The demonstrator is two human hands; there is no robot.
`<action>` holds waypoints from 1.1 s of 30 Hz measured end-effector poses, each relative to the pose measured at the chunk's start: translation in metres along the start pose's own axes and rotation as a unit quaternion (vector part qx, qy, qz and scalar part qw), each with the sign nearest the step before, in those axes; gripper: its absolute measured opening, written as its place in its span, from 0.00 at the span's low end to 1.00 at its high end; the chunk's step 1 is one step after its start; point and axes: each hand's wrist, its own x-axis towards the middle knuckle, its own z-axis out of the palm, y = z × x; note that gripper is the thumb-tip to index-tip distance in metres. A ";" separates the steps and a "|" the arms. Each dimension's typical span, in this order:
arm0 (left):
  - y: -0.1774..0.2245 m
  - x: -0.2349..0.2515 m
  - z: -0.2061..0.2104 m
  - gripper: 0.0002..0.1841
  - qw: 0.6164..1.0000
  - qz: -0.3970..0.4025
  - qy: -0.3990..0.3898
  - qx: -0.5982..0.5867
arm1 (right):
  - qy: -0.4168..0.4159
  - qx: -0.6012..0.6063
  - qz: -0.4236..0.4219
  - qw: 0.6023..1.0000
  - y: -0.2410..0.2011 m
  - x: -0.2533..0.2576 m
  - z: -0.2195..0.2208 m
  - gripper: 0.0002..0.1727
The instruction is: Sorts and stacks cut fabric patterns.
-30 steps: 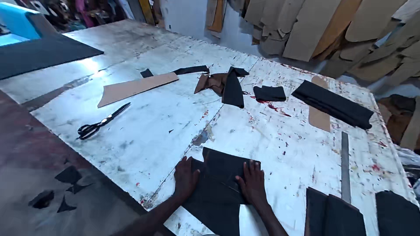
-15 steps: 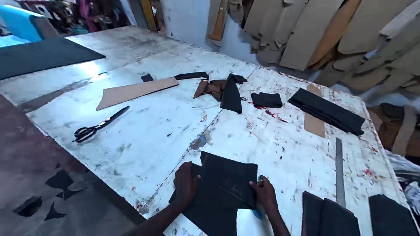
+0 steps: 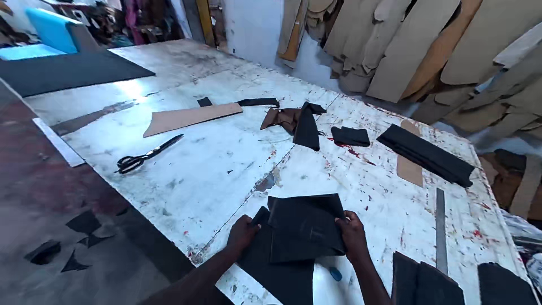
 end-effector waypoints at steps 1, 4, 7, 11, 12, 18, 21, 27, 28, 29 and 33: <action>0.002 -0.001 -0.007 0.20 1.000 0.003 0.005 -0.018 | 0.014 0.012 0.008 1.000 0.002 0.003 -0.005 0.16; 0.011 -0.001 -0.040 0.20 0.999 0.017 0.035 -0.016 | 0.044 -0.031 0.027 0.998 0.025 0.015 -0.028 0.18; 0.022 0.005 -0.081 0.20 0.997 0.052 0.059 0.025 | 0.032 -0.139 0.039 0.989 0.057 0.020 -0.047 0.22; 0.053 0.001 -0.120 0.19 0.978 0.128 0.094 0.135 | 0.042 -0.236 -0.016 0.971 0.072 0.006 -0.050 0.30; 0.063 -0.001 -0.125 0.18 0.971 0.148 0.099 0.161 | 0.051 -0.261 -0.027 0.964 0.069 0.001 -0.048 0.32; 0.149 -0.053 -0.122 0.13 0.920 0.278 0.083 0.263 | 0.036 -0.222 -0.104 0.969 0.041 -0.019 -0.024 0.34; 0.188 -0.077 -0.100 0.11 0.879 0.349 0.094 0.312 | -0.034 -0.087 -0.101 0.991 0.016 -0.032 -0.005 0.30; 0.192 -0.097 0.005 0.15 0.877 0.413 -0.050 0.241 | -0.135 0.294 -0.043 0.945 -0.039 -0.070 0.033 0.49; 0.181 -0.099 0.024 0.15 0.879 0.412 -0.110 0.214 | -0.089 0.282 -0.025 0.955 -0.044 -0.073 0.036 0.39; 0.169 -0.102 0.038 0.16 0.883 0.403 -0.159 0.181 | -0.053 0.265 -0.003 0.963 -0.047 -0.074 0.036 0.30; 0.112 -0.103 0.060 0.18 0.920 0.333 -0.193 -0.080 | 0.038 0.217 0.062 0.973 -0.047 -0.062 0.021 0.21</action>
